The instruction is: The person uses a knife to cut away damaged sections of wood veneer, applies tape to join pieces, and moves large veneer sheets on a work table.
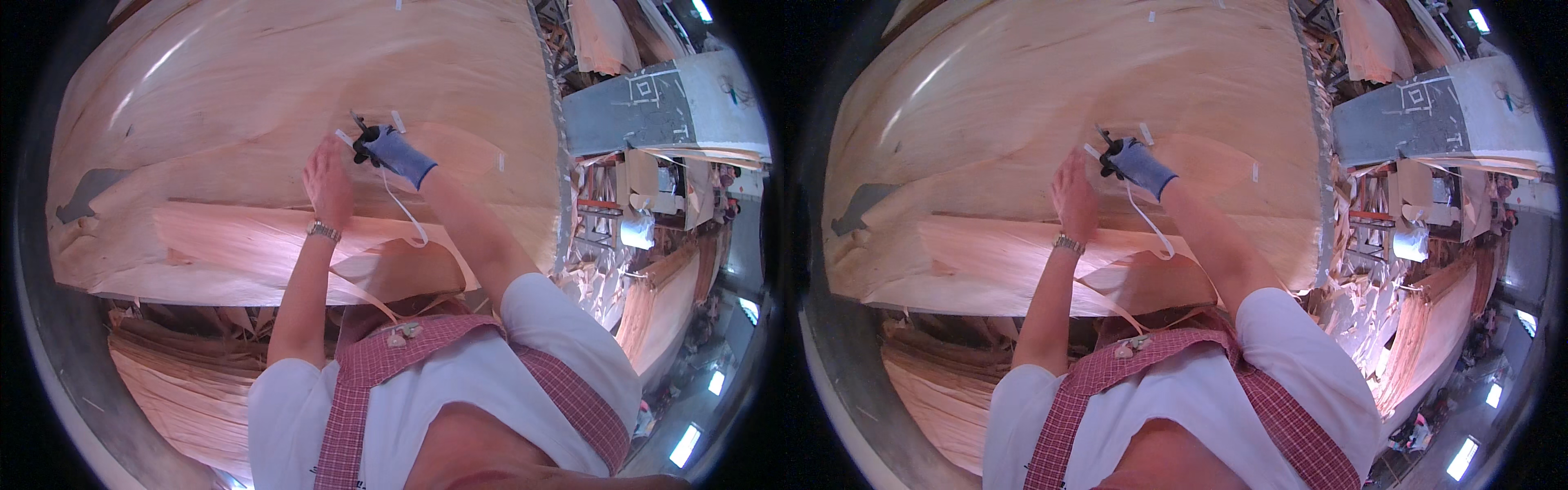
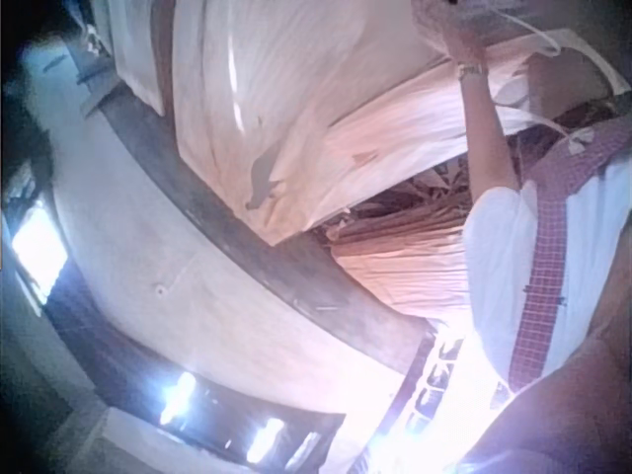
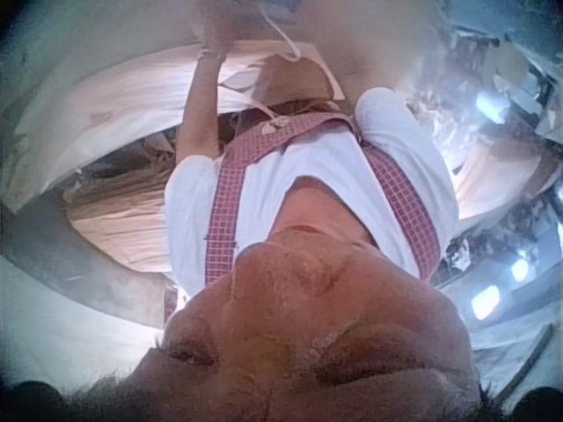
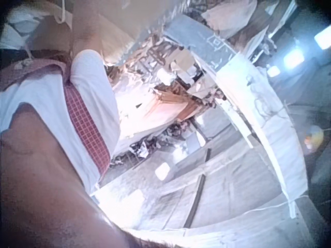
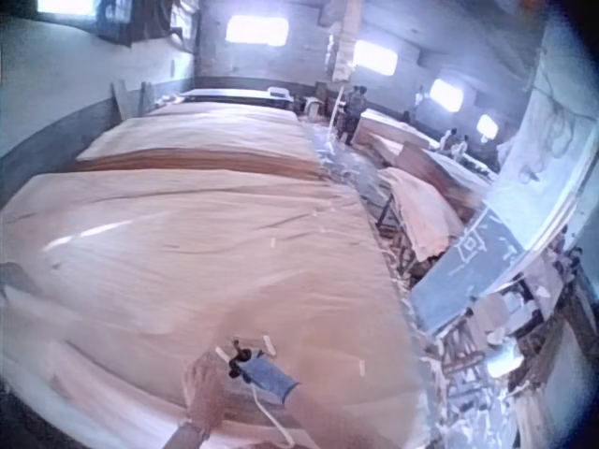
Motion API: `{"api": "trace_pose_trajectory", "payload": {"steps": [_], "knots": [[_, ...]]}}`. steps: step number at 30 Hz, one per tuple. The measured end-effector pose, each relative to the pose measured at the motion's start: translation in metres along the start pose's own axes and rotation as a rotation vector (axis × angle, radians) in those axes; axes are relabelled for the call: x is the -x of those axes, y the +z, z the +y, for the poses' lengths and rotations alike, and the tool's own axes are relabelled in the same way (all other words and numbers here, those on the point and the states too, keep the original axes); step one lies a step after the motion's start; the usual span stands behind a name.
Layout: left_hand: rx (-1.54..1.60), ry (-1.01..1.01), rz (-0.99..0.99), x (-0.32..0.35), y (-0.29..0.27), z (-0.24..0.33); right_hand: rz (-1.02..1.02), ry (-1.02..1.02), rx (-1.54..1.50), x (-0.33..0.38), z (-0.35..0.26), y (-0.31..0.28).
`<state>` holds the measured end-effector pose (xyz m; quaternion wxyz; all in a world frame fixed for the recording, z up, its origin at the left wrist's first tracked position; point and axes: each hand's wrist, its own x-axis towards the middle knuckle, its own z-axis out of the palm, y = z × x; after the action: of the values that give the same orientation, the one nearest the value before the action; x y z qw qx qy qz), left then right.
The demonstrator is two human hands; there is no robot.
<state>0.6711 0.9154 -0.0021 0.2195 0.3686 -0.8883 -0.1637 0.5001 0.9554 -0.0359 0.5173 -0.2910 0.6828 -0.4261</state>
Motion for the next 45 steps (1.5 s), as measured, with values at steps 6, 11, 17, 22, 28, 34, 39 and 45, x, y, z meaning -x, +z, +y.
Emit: {"api": "trace_pose_trajectory", "payload": {"steps": [6,11,17,22,28,34,39,45], "knots": [[-0.134,0.265,-0.095,-0.001,0.03,-0.039,0.268,-0.275,1.106,-0.001,-0.02,0.007],[-0.087,0.221,-0.12,0.001,0.029,-0.038,0.061,-0.376,0.145,0.021,-0.151,-0.033],[-0.028,0.195,-0.131,-0.029,-0.012,-0.099,0.217,-0.549,-0.08,0.096,-0.244,-0.027],[-0.307,-0.052,-0.038,-0.033,-0.069,-0.202,0.163,-0.583,-0.006,0.12,-0.253,0.03],[-0.276,0.093,-0.107,-0.046,-0.081,-0.246,0.076,-0.246,0.016,0.032,-0.219,0.127],[-0.146,0.138,-0.123,-0.058,-0.09,-0.262,0.281,0.044,0.233,-0.11,-0.108,0.202],[-0.162,0.319,-0.159,-0.058,-0.084,-0.263,0.504,0.125,0.699,-0.119,-0.087,0.202],[0.019,0.419,-0.277,-0.073,-0.092,-0.258,0.464,0.209,0.79,-0.081,-0.093,0.202]]}}
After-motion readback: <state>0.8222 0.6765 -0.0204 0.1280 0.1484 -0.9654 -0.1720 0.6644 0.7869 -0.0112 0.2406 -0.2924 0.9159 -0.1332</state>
